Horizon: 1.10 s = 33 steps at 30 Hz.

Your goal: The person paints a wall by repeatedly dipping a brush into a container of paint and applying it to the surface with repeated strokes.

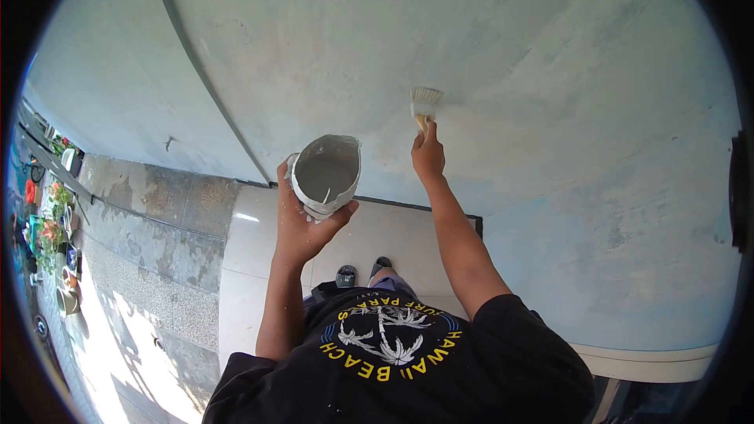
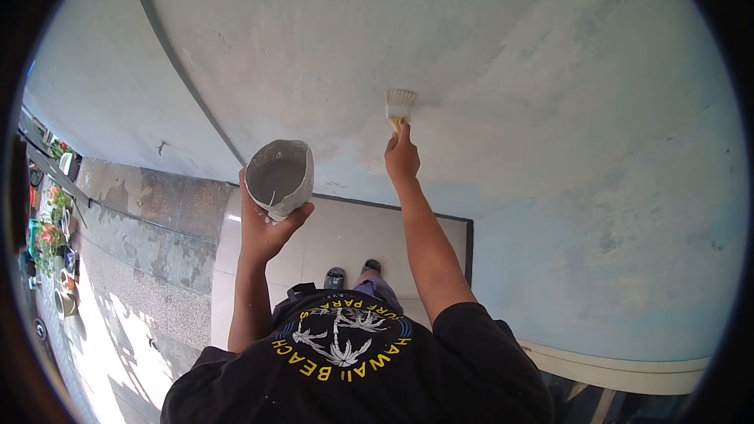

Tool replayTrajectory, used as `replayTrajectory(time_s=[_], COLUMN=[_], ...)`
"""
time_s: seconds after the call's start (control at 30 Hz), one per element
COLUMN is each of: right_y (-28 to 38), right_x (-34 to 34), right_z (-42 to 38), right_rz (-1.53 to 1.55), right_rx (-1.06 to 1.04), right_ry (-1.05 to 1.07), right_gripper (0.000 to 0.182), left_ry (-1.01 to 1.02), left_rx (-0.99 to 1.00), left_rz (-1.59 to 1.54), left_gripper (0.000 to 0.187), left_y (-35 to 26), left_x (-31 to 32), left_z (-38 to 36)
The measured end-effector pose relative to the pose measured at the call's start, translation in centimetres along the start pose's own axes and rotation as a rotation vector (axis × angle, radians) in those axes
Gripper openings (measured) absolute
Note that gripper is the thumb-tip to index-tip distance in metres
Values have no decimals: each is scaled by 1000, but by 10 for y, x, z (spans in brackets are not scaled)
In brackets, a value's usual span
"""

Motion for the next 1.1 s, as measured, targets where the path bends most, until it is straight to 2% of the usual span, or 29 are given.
replayTrajectory(time_s=[0.03,0.1,0.17,0.23,0.27,0.33,0.37,0.4,0.43,0.5,0.57,0.6,0.67,0.7,0.87,1.1], right_y=[-11,-39,-57,-50,-43,0,43,50,70,102,109,111,104,100,38,-2], right_x=[5,23,29,22,13,-29,-64,-81,-105,-141,-163,-169,-167,-165,-120,-86], right_z=[-3,-3,8,14,19,34,30,46,46,32,28,23,5,-4,-35,-48], right_rz=[-2,-71,-34,83,150,209,305,258,331,444,650,653,905,906,1151,1202], right_rx=[1,84,107,257,291,188,254,22,-54,-20,-133,-139,37,35,382,525], right_ry=[-4,168,217,381,381,296,279,125,8,-8,-110,-110,60,61,78,188], right_gripper=[35,39,38,35,34,38,42,43,44,43,28,28,25,25,26,27], left_ry=[2,-7,-24,-23,-26,-20,-16,-20,-23,-28,-41,-52,-63,-58,-60,-66], left_rx=[-9,11,28,58,61,4,6,11,16,16,19,36,54,42,60,19], left_rz=[3,7,18,45,48,11,11,16,21,3,-15,-1,13,11,50,52], left_gripper=[85,85,85,84,84,84,84,84,84,84,83,83,83,82,81,81], left_y=[-1,-8,-13,-15,-15,-14,-14,-14,-14,-16,-15,-14,-15,-16,-19,-17], left_x=[-1,-2,-7,-12,-14,-15,-15,-16,-18,-18,-19,-20,-22,-22,-23,-19], left_z=[0,-1,-4,-7,-8,-9,-9,-8,-9,-9,-10,-9,-9,-9,-6,-2])
Point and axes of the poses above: each hand's wrist, its own z-axis towards the middle knuckle, its own x-axis out of the palm, y = z × x, the point moved 5 cm from there along z, towards the middle knuckle, and after that the axes turned 10 degrees about z, right-handed, at the moved point
